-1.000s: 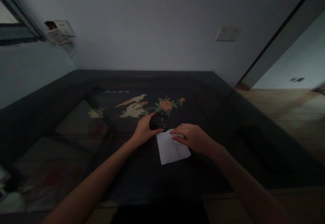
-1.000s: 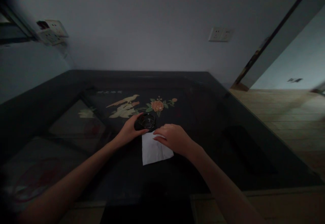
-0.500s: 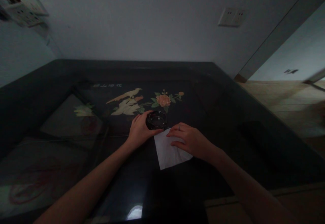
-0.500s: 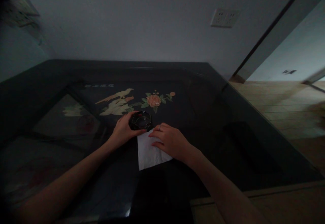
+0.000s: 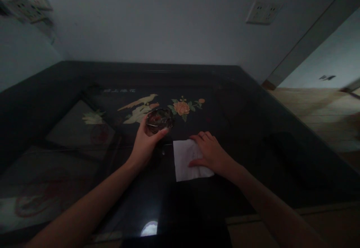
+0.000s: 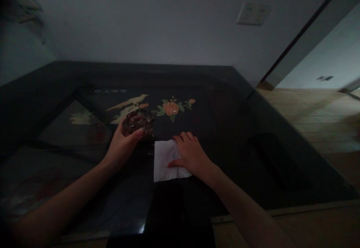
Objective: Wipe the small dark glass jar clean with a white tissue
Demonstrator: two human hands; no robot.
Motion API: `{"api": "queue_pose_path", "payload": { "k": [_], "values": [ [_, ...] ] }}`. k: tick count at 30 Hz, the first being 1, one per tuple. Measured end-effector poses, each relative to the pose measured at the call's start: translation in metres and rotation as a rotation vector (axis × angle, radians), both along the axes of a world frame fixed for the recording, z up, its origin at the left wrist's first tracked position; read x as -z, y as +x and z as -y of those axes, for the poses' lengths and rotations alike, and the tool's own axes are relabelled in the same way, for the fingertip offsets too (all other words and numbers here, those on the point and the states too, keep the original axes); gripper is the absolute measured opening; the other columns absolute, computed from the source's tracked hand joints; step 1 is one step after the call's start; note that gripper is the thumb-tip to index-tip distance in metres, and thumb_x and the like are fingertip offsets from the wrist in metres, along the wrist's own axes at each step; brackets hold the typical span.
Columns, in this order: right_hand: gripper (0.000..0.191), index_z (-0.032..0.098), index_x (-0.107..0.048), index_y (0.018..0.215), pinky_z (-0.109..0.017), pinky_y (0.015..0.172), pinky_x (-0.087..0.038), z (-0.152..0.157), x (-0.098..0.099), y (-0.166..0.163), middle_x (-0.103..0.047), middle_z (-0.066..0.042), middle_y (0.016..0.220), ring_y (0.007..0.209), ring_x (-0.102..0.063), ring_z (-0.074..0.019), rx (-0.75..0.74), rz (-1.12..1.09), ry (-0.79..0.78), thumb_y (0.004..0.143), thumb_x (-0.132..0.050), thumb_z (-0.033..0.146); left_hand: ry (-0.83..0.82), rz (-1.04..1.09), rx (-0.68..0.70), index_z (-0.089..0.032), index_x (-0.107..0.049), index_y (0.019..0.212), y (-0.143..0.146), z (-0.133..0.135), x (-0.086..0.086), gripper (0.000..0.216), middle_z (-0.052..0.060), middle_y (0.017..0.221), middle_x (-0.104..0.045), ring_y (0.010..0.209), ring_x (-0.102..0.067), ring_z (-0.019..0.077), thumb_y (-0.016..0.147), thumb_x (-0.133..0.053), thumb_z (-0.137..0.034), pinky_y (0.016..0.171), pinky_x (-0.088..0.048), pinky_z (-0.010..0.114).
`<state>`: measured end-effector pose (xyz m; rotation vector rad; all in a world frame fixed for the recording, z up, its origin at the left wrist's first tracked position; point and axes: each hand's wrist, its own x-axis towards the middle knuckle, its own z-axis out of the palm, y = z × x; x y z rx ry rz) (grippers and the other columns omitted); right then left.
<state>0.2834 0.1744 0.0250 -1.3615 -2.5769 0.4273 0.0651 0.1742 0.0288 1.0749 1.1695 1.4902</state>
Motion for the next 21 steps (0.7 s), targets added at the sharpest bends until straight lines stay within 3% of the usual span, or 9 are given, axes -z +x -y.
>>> {"api": "queue_pose_path", "payload": {
  "k": [3, 6, 9, 12, 16, 21],
  "values": [
    [0.058, 0.015, -0.06, 0.106, -0.045, 0.089, -0.044, -0.002, -0.001, 0.001, -0.059, -0.011, 0.105, 0.101, -0.053, -0.0301, 0.066, -0.157, -0.12, 0.058, -0.086, 0.036, -0.063, 0.189, 0.1, -0.023, -0.043, 0.125, 0.006, 0.009, -0.005, 0.069, 0.011, 0.14, -0.051, 0.121, -0.056, 0.0319, 0.066, -0.076, -0.037, 0.097, -0.052, 0.047],
    [0.032, 0.017, -0.058, 0.091, -0.036, 0.081, -0.045, -0.007, -0.004, 0.004, -0.06, -0.006, 0.096, 0.092, -0.056, -0.0229, 0.148, -0.367, -0.245, 0.065, -0.077, 0.017, -0.11, 0.225, 0.198, -0.028, -0.037, 0.13, 0.01, 0.014, -0.006, 0.075, 0.011, 0.141, -0.05, 0.118, -0.06, 0.032, 0.067, -0.076, -0.04, 0.096, -0.053, 0.047],
    [0.013, 0.018, -0.055, 0.085, -0.029, 0.066, -0.046, -0.013, -0.006, 0.01, -0.061, -0.001, 0.081, 0.076, -0.059, -0.017, 0.194, -0.453, -0.291, 0.076, -0.065, 0.02, -0.125, 0.21, 0.259, -0.035, -0.027, 0.136, 0.011, 0.017, -0.005, 0.082, 0.01, 0.141, -0.051, 0.117, -0.061, 0.0326, 0.07, -0.076, -0.039, 0.095, -0.053, 0.047],
    [0.019, 0.018, -0.055, 0.088, -0.028, 0.06, -0.047, -0.018, -0.011, 0.016, -0.064, -0.001, 0.079, 0.072, -0.062, -0.0177, 0.283, -0.684, -0.399, 0.077, -0.065, 0.03, -0.141, 0.243, 0.297, -0.039, -0.021, 0.138, 0.013, 0.02, -0.003, 0.087, 0.009, 0.145, -0.047, 0.118, -0.059, 0.0337, 0.07, -0.076, -0.035, 0.095, -0.053, 0.048],
    [0.036, 0.018, -0.058, 0.098, -0.035, 0.075, -0.053, -0.02, -0.022, 0.02, -0.069, -0.004, 0.089, 0.081, -0.066, -0.0204, 0.394, -1.153, -0.55, 0.07, -0.072, 0.035, -0.17, 0.292, 0.367, -0.043, -0.02, 0.14, 0.017, 0.025, -0.001, 0.089, 0.008, 0.146, -0.045, 0.117, -0.06, 0.0332, 0.071, -0.076, -0.03, 0.096, -0.051, 0.051],
    [0.035, 0.018, -0.065, 0.099, -0.038, 0.085, -0.052, -0.017, -0.03, 0.016, -0.073, -0.005, 0.095, 0.088, -0.068, -0.0222, 0.452, -1.408, -0.575, 0.069, -0.075, 0.033, -0.244, 0.417, 0.464, -0.044, -0.025, 0.14, 0.023, 0.031, -0.007, 0.095, 0.007, 0.142, -0.049, 0.111, -0.064, 0.0294, 0.067, -0.079, -0.013, 0.099, -0.049, 0.047]
  ]
}}
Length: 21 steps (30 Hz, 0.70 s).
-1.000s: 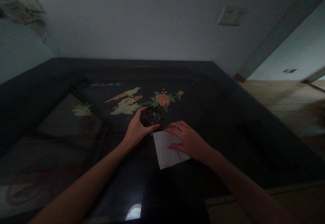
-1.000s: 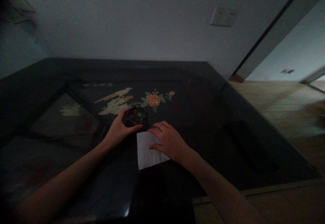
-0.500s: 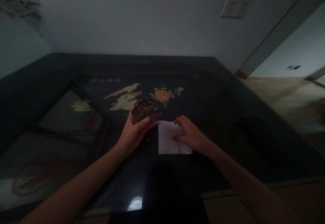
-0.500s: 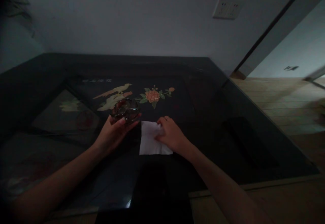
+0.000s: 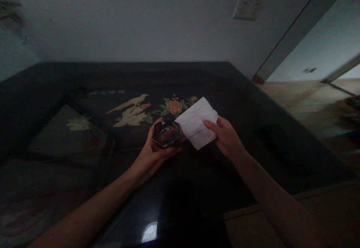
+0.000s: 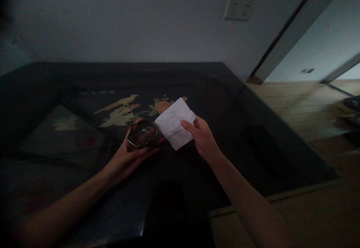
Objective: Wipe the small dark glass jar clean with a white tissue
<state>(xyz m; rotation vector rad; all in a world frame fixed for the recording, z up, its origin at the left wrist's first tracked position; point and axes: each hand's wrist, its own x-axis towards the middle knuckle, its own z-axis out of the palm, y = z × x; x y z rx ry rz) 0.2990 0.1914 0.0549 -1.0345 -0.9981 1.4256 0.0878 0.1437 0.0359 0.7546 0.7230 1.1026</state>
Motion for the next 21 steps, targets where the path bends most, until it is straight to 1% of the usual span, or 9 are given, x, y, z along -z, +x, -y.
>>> {"api": "queue_pose_path", "payload": {
  "k": [3, 6, 10, 13, 16, 19, 21],
  "values": [
    [0.031, 0.018, -0.067, 0.095, -0.038, 0.086, -0.052, 0.002, 0.001, -0.003, -0.074, -0.006, 0.097, 0.092, -0.068, -0.0231, 0.062, -0.03, 0.022, 0.071, -0.075, 0.036, -0.059, 0.027, 0.056, -0.042, -0.027, 0.141, 0.002, 0.004, -0.005, 0.097, 0.008, 0.139, -0.051, 0.11, -0.065, 0.03, 0.066, -0.079, -0.006, 0.1, -0.048, 0.046],
    [0.031, 0.018, -0.068, 0.094, -0.038, 0.087, -0.052, 0.003, 0.005, -0.005, -0.074, -0.006, 0.099, 0.095, -0.067, -0.0232, 0.107, -0.031, 0.045, 0.073, -0.074, 0.04, -0.103, 0.027, 0.11, -0.04, -0.03, 0.141, 0.004, 0.007, -0.007, 0.096, 0.01, 0.136, -0.053, 0.108, -0.065, 0.0309, 0.066, -0.079, -0.005, 0.098, -0.049, 0.045],
    [0.036, 0.018, -0.067, 0.098, -0.04, 0.091, -0.051, 0.004, 0.013, -0.007, -0.072, -0.007, 0.104, 0.1, -0.066, -0.0235, 0.092, 0.034, 0.086, 0.078, -0.069, 0.048, -0.109, -0.006, 0.162, -0.036, -0.031, 0.142, 0.004, 0.008, -0.005, 0.095, 0.012, 0.131, -0.058, 0.106, -0.066, 0.0325, 0.065, -0.079, -0.005, 0.095, -0.05, 0.046],
    [0.037, 0.017, -0.066, 0.101, -0.04, 0.093, -0.05, 0.006, 0.017, -0.008, -0.071, -0.008, 0.106, 0.101, -0.065, -0.0231, 0.131, 0.159, 0.195, 0.084, -0.062, 0.05, -0.061, -0.038, 0.183, -0.034, -0.033, 0.141, 0.003, 0.006, 0.001, 0.096, 0.013, 0.131, -0.058, 0.111, -0.063, 0.0344, 0.063, -0.08, -0.005, 0.095, -0.05, 0.048],
    [0.033, 0.017, -0.066, 0.098, -0.037, 0.086, -0.053, 0.011, 0.013, -0.008, -0.073, -0.007, 0.097, 0.096, -0.067, -0.0228, 0.169, 0.346, 0.345, 0.087, -0.059, 0.047, -0.032, -0.089, 0.193, -0.034, -0.034, 0.14, 0.003, 0.004, 0.007, 0.094, 0.012, 0.132, -0.057, 0.114, -0.061, 0.0336, 0.063, -0.08, -0.005, 0.096, -0.05, 0.047],
    [0.024, 0.017, -0.067, 0.096, -0.032, 0.074, -0.056, 0.018, 0.005, -0.009, -0.073, -0.006, 0.089, 0.085, -0.069, -0.0208, 0.12, 0.476, 0.47, 0.088, -0.059, 0.039, 0.002, -0.121, 0.169, -0.033, -0.035, 0.138, 0.003, 0.002, 0.01, 0.092, 0.011, 0.131, -0.058, 0.113, -0.062, 0.0317, 0.063, -0.08, -0.005, 0.095, -0.05, 0.044],
    [0.018, 0.019, -0.066, 0.099, -0.029, 0.072, -0.056, 0.022, 0.002, -0.008, -0.073, -0.005, 0.09, 0.082, -0.069, -0.0187, 0.047, 0.558, 0.575, 0.089, -0.058, 0.03, 0.022, -0.118, 0.14, -0.032, -0.035, 0.137, 0.004, 0.002, 0.01, 0.092, 0.011, 0.13, -0.059, 0.109, -0.064, 0.0302, 0.062, -0.081, -0.006, 0.092, -0.052, 0.042]
  ]
}}
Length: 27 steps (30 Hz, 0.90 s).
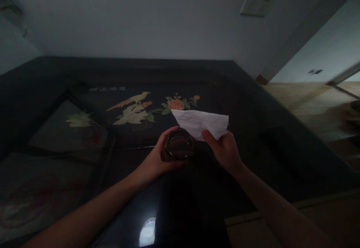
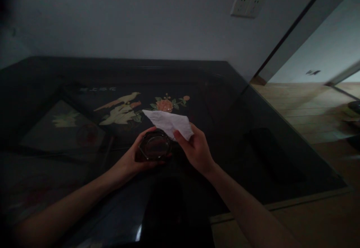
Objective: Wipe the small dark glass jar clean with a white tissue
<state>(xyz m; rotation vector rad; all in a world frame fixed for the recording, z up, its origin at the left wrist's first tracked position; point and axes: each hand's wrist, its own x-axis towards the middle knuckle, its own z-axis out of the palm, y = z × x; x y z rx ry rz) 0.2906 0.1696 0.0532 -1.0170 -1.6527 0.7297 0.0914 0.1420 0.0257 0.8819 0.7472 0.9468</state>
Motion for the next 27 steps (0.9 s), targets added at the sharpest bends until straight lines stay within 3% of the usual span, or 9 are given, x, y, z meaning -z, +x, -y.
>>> {"api": "queue_pose_path", "payload": {
  "k": [3, 6, 9, 12, 17, 20, 24, 27],
  "values": [
    [0.02, 0.019, -0.065, 0.107, -0.032, 0.082, -0.055, 0.002, -0.001, 0.002, -0.072, -0.007, 0.106, 0.095, -0.068, -0.0182, -0.18, 0.23, 0.176, 0.09, -0.055, 0.019, 0.017, -0.053, -0.074, -0.032, -0.036, 0.138, -0.002, -0.002, 0.001, 0.093, 0.01, 0.131, -0.058, 0.103, -0.066, 0.027, 0.061, -0.082, -0.009, 0.087, -0.054, 0.038],
    [0.022, 0.019, -0.064, 0.11, -0.043, 0.1, -0.046, 0.002, 0.002, 0.004, -0.068, -0.01, 0.12, 0.117, -0.06, -0.0216, -0.301, 0.422, 0.346, 0.09, -0.055, 0.018, 0.068, -0.115, -0.166, -0.032, -0.036, 0.14, -0.006, -0.006, 0.007, 0.095, 0.009, 0.129, -0.059, 0.102, -0.065, 0.0241, 0.06, -0.083, -0.012, 0.087, -0.053, 0.034],
    [0.022, 0.02, -0.065, 0.109, -0.048, 0.102, -0.041, 0.002, 0.002, 0.003, -0.067, -0.008, 0.123, 0.123, -0.054, -0.0252, -0.249, 0.601, 0.431, 0.088, -0.059, 0.019, 0.129, -0.13, -0.225, -0.032, -0.034, 0.139, -0.008, -0.009, 0.012, 0.096, 0.008, 0.129, -0.059, 0.102, -0.064, 0.0221, 0.059, -0.084, -0.016, 0.086, -0.053, 0.032],
    [0.029, 0.018, -0.064, 0.112, -0.046, 0.097, -0.043, 0.005, -0.001, 0.001, -0.063, -0.008, 0.129, 0.118, -0.056, -0.0254, -0.224, 0.737, 0.44, 0.084, -0.06, 0.013, 0.165, -0.205, -0.263, -0.029, -0.033, 0.139, -0.007, -0.011, 0.011, 0.096, 0.009, 0.127, -0.059, 0.098, -0.064, 0.0213, 0.059, -0.085, -0.019, 0.083, -0.054, 0.032],
    [0.033, 0.012, -0.06, 0.114, -0.05, 0.108, -0.035, 0.013, -0.004, -0.005, -0.055, -0.015, 0.137, 0.121, -0.054, -0.0273, -0.288, 0.869, 0.453, 0.082, -0.059, 0.018, 0.214, -0.268, -0.288, -0.025, -0.031, 0.139, -0.005, -0.009, 0.006, 0.096, 0.011, 0.129, -0.058, 0.1, -0.063, 0.0216, 0.059, -0.085, -0.022, 0.086, -0.053, 0.033],
    [0.034, 0.009, -0.06, 0.113, -0.054, 0.111, -0.033, 0.016, -0.001, -0.01, -0.053, -0.02, 0.137, 0.123, -0.052, -0.0317, -0.273, 0.924, 0.483, 0.083, -0.059, 0.026, 0.22, -0.311, -0.278, -0.026, -0.03, 0.139, -0.005, -0.008, 0.006, 0.097, 0.011, 0.127, -0.058, 0.099, -0.064, 0.0227, 0.059, -0.084, -0.022, 0.082, -0.054, 0.034],
    [0.022, 0.009, -0.063, 0.105, -0.051, 0.108, -0.04, 0.017, 0.005, -0.017, -0.059, -0.017, 0.132, 0.124, -0.052, -0.0305, -0.167, 0.922, 0.529, 0.089, -0.049, 0.012, 0.227, -0.307, -0.25, -0.027, -0.032, 0.138, -0.005, -0.007, 0.005, 0.098, 0.01, 0.123, -0.06, 0.096, -0.064, 0.0232, 0.056, -0.084, -0.016, 0.08, -0.054, 0.035],
    [0.025, 0.008, -0.064, 0.105, -0.049, 0.109, -0.041, 0.018, 0.006, -0.02, -0.062, -0.016, 0.128, 0.126, -0.05, -0.0292, -0.175, 0.888, 0.526, 0.093, -0.042, 0.01, 0.188, -0.254, -0.245, -0.028, -0.035, 0.136, -0.003, -0.005, 0.0, 0.092, 0.008, 0.123, -0.06, 0.101, -0.063, 0.0241, 0.058, -0.081, -0.01, 0.084, -0.053, 0.034]
  ]
}}
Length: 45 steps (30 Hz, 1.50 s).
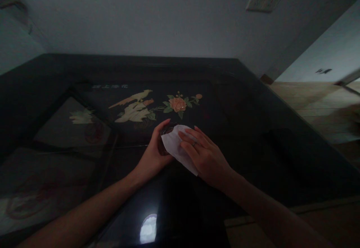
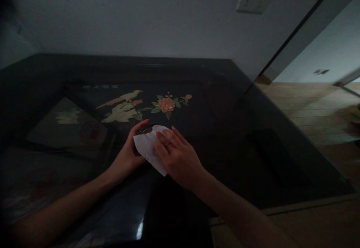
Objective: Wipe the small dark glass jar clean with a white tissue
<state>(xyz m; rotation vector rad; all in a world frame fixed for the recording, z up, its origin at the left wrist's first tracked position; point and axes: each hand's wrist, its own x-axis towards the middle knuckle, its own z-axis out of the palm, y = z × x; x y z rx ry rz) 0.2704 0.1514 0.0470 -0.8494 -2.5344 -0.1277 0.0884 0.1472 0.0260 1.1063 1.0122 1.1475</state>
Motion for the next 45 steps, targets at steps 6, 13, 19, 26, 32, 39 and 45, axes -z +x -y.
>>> {"api": "queue_pose_path", "payload": {
  "k": [6, 13, 19, 26, 32, 39, 45],
  "values": [
    [0.038, 0.003, -0.054, 0.129, -0.05, 0.111, -0.038, 0.001, 0.004, -0.003, -0.062, -0.018, 0.127, 0.123, -0.053, -0.0276, -0.039, 0.061, -0.013, 0.095, -0.04, 0.013, -0.06, 0.088, 0.029, -0.03, -0.041, 0.134, 0.003, 0.004, -0.004, 0.089, 0.006, 0.118, -0.062, 0.098, -0.063, 0.0249, 0.058, -0.076, -0.001, 0.082, -0.052, 0.034],
    [0.031, 0.004, -0.063, 0.114, -0.042, 0.095, -0.048, 0.005, 0.002, -0.007, -0.071, -0.016, 0.107, 0.101, -0.065, -0.0254, -0.064, 0.006, 0.015, 0.094, -0.04, 0.011, -0.041, 0.086, 0.059, -0.029, -0.037, 0.138, 0.003, 0.003, -0.003, 0.093, 0.009, 0.13, -0.057, 0.112, -0.059, 0.027, 0.059, -0.075, -0.001, 0.089, -0.051, 0.034],
    [0.028, 0.009, -0.062, 0.112, -0.036, 0.085, -0.048, 0.004, 0.0, -0.009, -0.073, -0.012, 0.098, 0.087, -0.067, -0.0212, -0.113, -0.156, -0.039, 0.096, -0.039, 0.013, -0.104, 0.212, 0.178, -0.037, -0.023, 0.146, -0.001, 0.003, -0.007, 0.107, 0.007, 0.139, -0.051, 0.118, -0.055, 0.0257, 0.06, -0.076, -0.002, 0.092, -0.048, 0.034],
    [0.033, 0.009, -0.056, 0.124, -0.038, 0.089, -0.047, 0.003, 0.002, -0.008, -0.072, -0.013, 0.105, 0.093, -0.066, -0.0221, -0.09, -0.131, -0.054, 0.095, -0.042, 0.011, -0.376, 0.618, 0.166, -0.018, -0.063, 0.116, -0.002, -0.003, -0.006, 0.04, 0.01, 0.12, -0.064, 0.117, -0.055, 0.028, 0.082, -0.062, -0.039, 0.098, -0.043, 0.04],
    [0.032, 0.006, -0.059, 0.122, -0.041, 0.096, -0.047, 0.0, -0.003, -0.01, -0.069, -0.016, 0.113, 0.105, -0.063, -0.0242, -0.125, 0.012, -0.021, 0.094, -0.043, 0.012, -0.423, 0.669, 0.112, -0.024, -0.055, 0.13, 0.001, -0.007, -0.006, 0.042, 0.005, 0.119, -0.067, 0.114, -0.058, 0.0204, 0.09, -0.056, -0.038, 0.103, -0.04, 0.035],
    [0.029, 0.001, -0.066, 0.109, -0.044, 0.107, -0.042, -0.003, -0.019, -0.03, -0.067, -0.021, 0.118, 0.116, -0.06, -0.0294, -0.006, 0.299, 0.16, 0.092, -0.045, 0.012, -0.406, 0.749, -0.006, -0.021, -0.06, 0.125, -0.008, -0.016, -0.008, 0.037, 0.003, 0.105, -0.072, 0.102, -0.064, 0.0182, 0.095, -0.045, -0.035, 0.097, -0.045, 0.032],
    [0.029, -0.002, -0.065, 0.106, -0.048, 0.1, -0.047, 0.012, -0.018, -0.06, -0.071, -0.025, 0.101, 0.098, -0.067, -0.032, 0.15, 0.377, 0.105, 0.088, -0.046, 0.01, -0.463, 0.707, -0.002, -0.02, -0.053, 0.132, -0.009, -0.018, -0.005, 0.046, 0.005, 0.109, -0.071, 0.108, -0.063, 0.021, 0.094, -0.047, -0.044, 0.099, -0.044, 0.033]
  ]
}}
